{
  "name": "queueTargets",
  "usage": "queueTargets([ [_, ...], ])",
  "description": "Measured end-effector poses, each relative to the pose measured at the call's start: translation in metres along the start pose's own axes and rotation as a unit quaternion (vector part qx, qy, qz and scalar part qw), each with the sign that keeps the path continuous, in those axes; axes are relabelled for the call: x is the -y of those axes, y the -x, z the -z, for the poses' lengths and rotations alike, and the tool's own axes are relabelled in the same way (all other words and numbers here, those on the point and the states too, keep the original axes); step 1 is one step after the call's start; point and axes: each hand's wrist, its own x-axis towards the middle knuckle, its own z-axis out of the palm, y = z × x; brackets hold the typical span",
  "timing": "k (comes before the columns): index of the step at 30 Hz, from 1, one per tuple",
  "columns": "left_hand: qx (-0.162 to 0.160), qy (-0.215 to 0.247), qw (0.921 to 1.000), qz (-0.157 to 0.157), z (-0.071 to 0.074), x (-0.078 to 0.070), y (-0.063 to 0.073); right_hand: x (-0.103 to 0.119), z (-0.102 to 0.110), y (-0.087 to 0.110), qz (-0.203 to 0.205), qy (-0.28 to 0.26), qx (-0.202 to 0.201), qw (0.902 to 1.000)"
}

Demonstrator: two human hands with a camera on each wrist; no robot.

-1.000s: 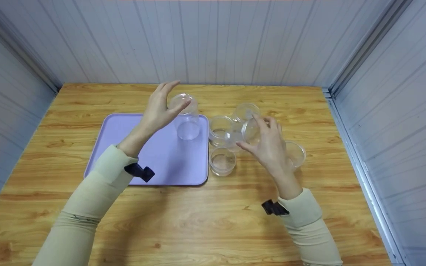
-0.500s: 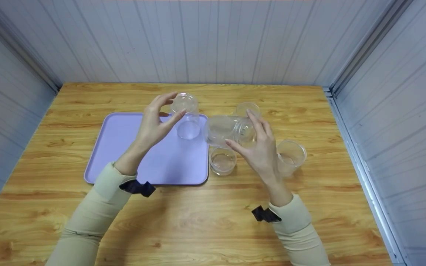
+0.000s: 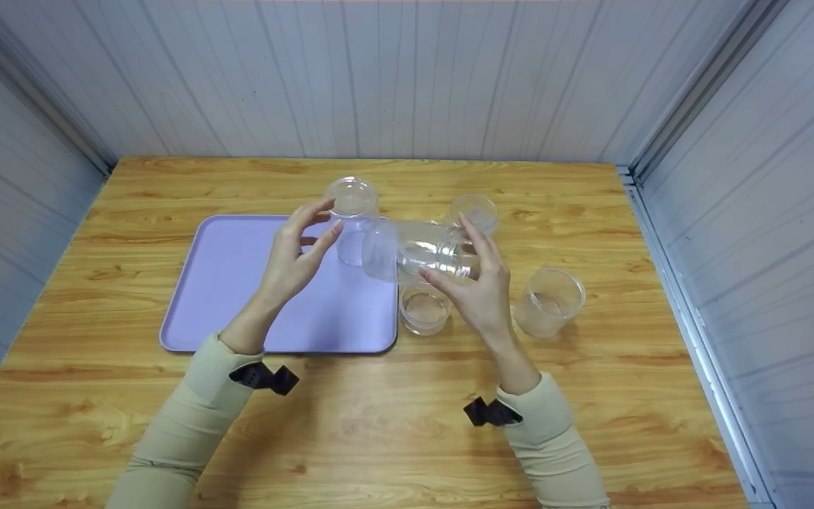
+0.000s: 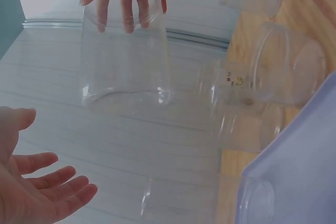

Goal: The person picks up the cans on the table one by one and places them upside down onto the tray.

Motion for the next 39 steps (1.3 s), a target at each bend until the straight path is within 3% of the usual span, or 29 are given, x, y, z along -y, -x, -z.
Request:
queueTargets([
  [9,0.016,0.029,0.9994,0.007,-0.006,0.011,0.009,-0.01,-0.014,0.0,-0.031,-0.073,0.02,0.9967],
  [20,0.037,0.083,0.9958,0.01,-0.011,0.021,0.019,-0.041,-0.026,-0.001,-0.006,-0.158,0.038,0.9867],
  [27,0.048,0.096,0.994,0.021,-0.013,0.024,0.025,-0.045,-0.036,0.002,0.021,-0.177,0.046,0.9829],
  [39,0.049,0.16,0.9843,0.055,-0.015,0.027,0.032,-0.047,-0.048,0.005,0.025,-0.198,0.054,0.9784],
])
